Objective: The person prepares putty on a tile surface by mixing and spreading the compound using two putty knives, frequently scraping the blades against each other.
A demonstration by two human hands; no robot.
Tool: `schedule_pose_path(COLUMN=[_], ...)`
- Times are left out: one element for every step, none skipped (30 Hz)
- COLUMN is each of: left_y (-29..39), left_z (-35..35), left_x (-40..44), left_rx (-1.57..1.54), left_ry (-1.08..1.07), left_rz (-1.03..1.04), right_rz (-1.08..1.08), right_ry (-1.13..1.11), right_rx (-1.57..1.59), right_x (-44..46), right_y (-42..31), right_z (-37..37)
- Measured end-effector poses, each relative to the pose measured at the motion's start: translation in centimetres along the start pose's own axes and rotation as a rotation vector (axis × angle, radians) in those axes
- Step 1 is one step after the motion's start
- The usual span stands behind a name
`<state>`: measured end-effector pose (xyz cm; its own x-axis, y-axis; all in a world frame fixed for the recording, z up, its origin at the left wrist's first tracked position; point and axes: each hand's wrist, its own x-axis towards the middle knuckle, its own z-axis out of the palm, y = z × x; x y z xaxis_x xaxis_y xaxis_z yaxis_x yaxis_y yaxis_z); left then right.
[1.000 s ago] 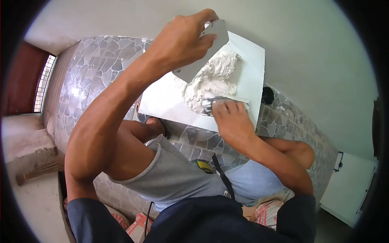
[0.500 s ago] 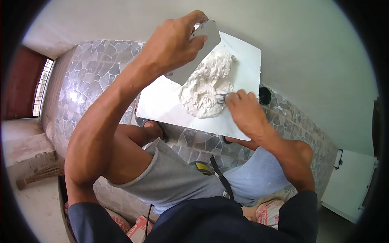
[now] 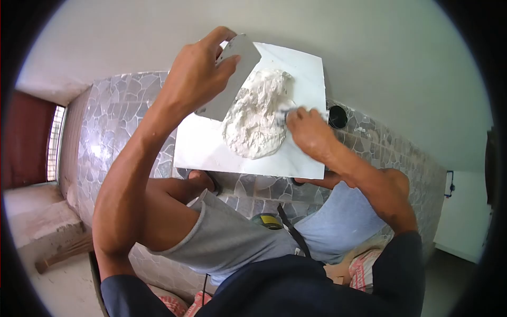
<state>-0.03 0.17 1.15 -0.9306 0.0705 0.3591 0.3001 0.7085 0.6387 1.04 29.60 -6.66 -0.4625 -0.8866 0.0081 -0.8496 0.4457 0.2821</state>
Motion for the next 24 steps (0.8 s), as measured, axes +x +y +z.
schedule_pose_path(left_y=[0.0,0.1,0.6,1.0,1.0,1.0,1.1,1.3,1.4,1.4,1.4,1.4,1.4,1.5,1.6,1.8,1.8,1.6,1.4,1.3,1.2,1.1,1.2,1.4], left_z=[-0.1,-0.3,-0.6,-0.6,-0.6,-0.5,-0.4,-0.5,-0.5,-0.6,-0.7,-0.7,-0.6,-0.5,-0.5,-0.6,-0.6,-0.5,-0.3,-0.2,0.1,0.3,0.3,0.1], left_x=[0.0,-0.1,-0.2,-0.3,-0.3,-0.2,-0.2,-0.1,0.0,0.2,0.2,0.2,0.1,0.0,0.1,0.3,0.3,0.3,0.3,0.3,0.2,-0.1,-0.2,-0.1], left_rx=[0.002,0.004,0.004,0.002,0.005,0.009,0.014,0.003,-0.005,-0.015,-0.026,-0.040,-0.054,-0.045,-0.034,-0.022,-0.014,-0.006,-0.001,-0.052,-0.104,-0.155,-0.133,-0.110], left_ry=[0.004,-0.012,-0.028,-0.049,-0.048,-0.046,-0.044,-0.055,-0.066,-0.076,-0.083,-0.087,-0.093,-0.111,-0.128,-0.143,-0.131,-0.118,-0.105,-0.075,-0.042,-0.012,-0.027,-0.041], left_rz=[0.000,-0.026,-0.055,-0.084,-0.087,-0.084,-0.080,-0.090,-0.100,-0.113,-0.122,-0.135,-0.148,-0.164,-0.176,-0.187,-0.172,-0.158,-0.148,-0.126,-0.108,-0.091,-0.105,-0.114], right_rz=[-0.052,-0.051,-0.019,0.016,0.051,0.097,0.094,0.088,0.083,0.009,0.021,0.029,0.038,0.071,0.098,0.125,0.151,0.112,0.088,0.060,0.027,0.055,0.089,0.127], right_ry=[-0.026,-0.071,-0.054,-0.039,-0.021,-0.085,-0.092,-0.097,-0.101,-0.092,-0.108,-0.125,-0.144,-0.092,-0.085,-0.077,-0.065,-0.153,-0.139,-0.132,-0.127,-0.124,-0.080,-0.033], right_rx=[0.000,0.016,0.024,0.035,0.042,-0.008,-0.005,-0.002,0.001,-0.028,0.003,0.033,0.064,0.054,0.032,0.008,-0.018,0.006,0.016,0.030,0.044,0.050,0.016,-0.021], right_x=[-0.2,-0.7,-0.4,-0.1,0.4,0.8,0.8,0.7,1.1,0.5,0.1,0.3,0.4,0.5,0.7,0.8,0.9,0.8,0.6,0.1,0.0,0.3,0.5,0.6], right_y=[-0.4,-0.2,0.3,0.9,1.4,1.6,1.5,1.1,0.6,0.1,0.5,1.1,1.8,2.4,2.6,2.6,2.5,1.7,1.6,1.7,1.8,2.6,3.0,3.4], right_z=[0.3,0.3,-1.0,-2.4,-3.4,-3.7,-2.7,-0.6,0.2,0.6,1.1,0.0,-1.3,-2.5,-1.7,-0.2,1.0,0.9,0.8,0.8,0.2,-1.0,-0.7,-0.5])
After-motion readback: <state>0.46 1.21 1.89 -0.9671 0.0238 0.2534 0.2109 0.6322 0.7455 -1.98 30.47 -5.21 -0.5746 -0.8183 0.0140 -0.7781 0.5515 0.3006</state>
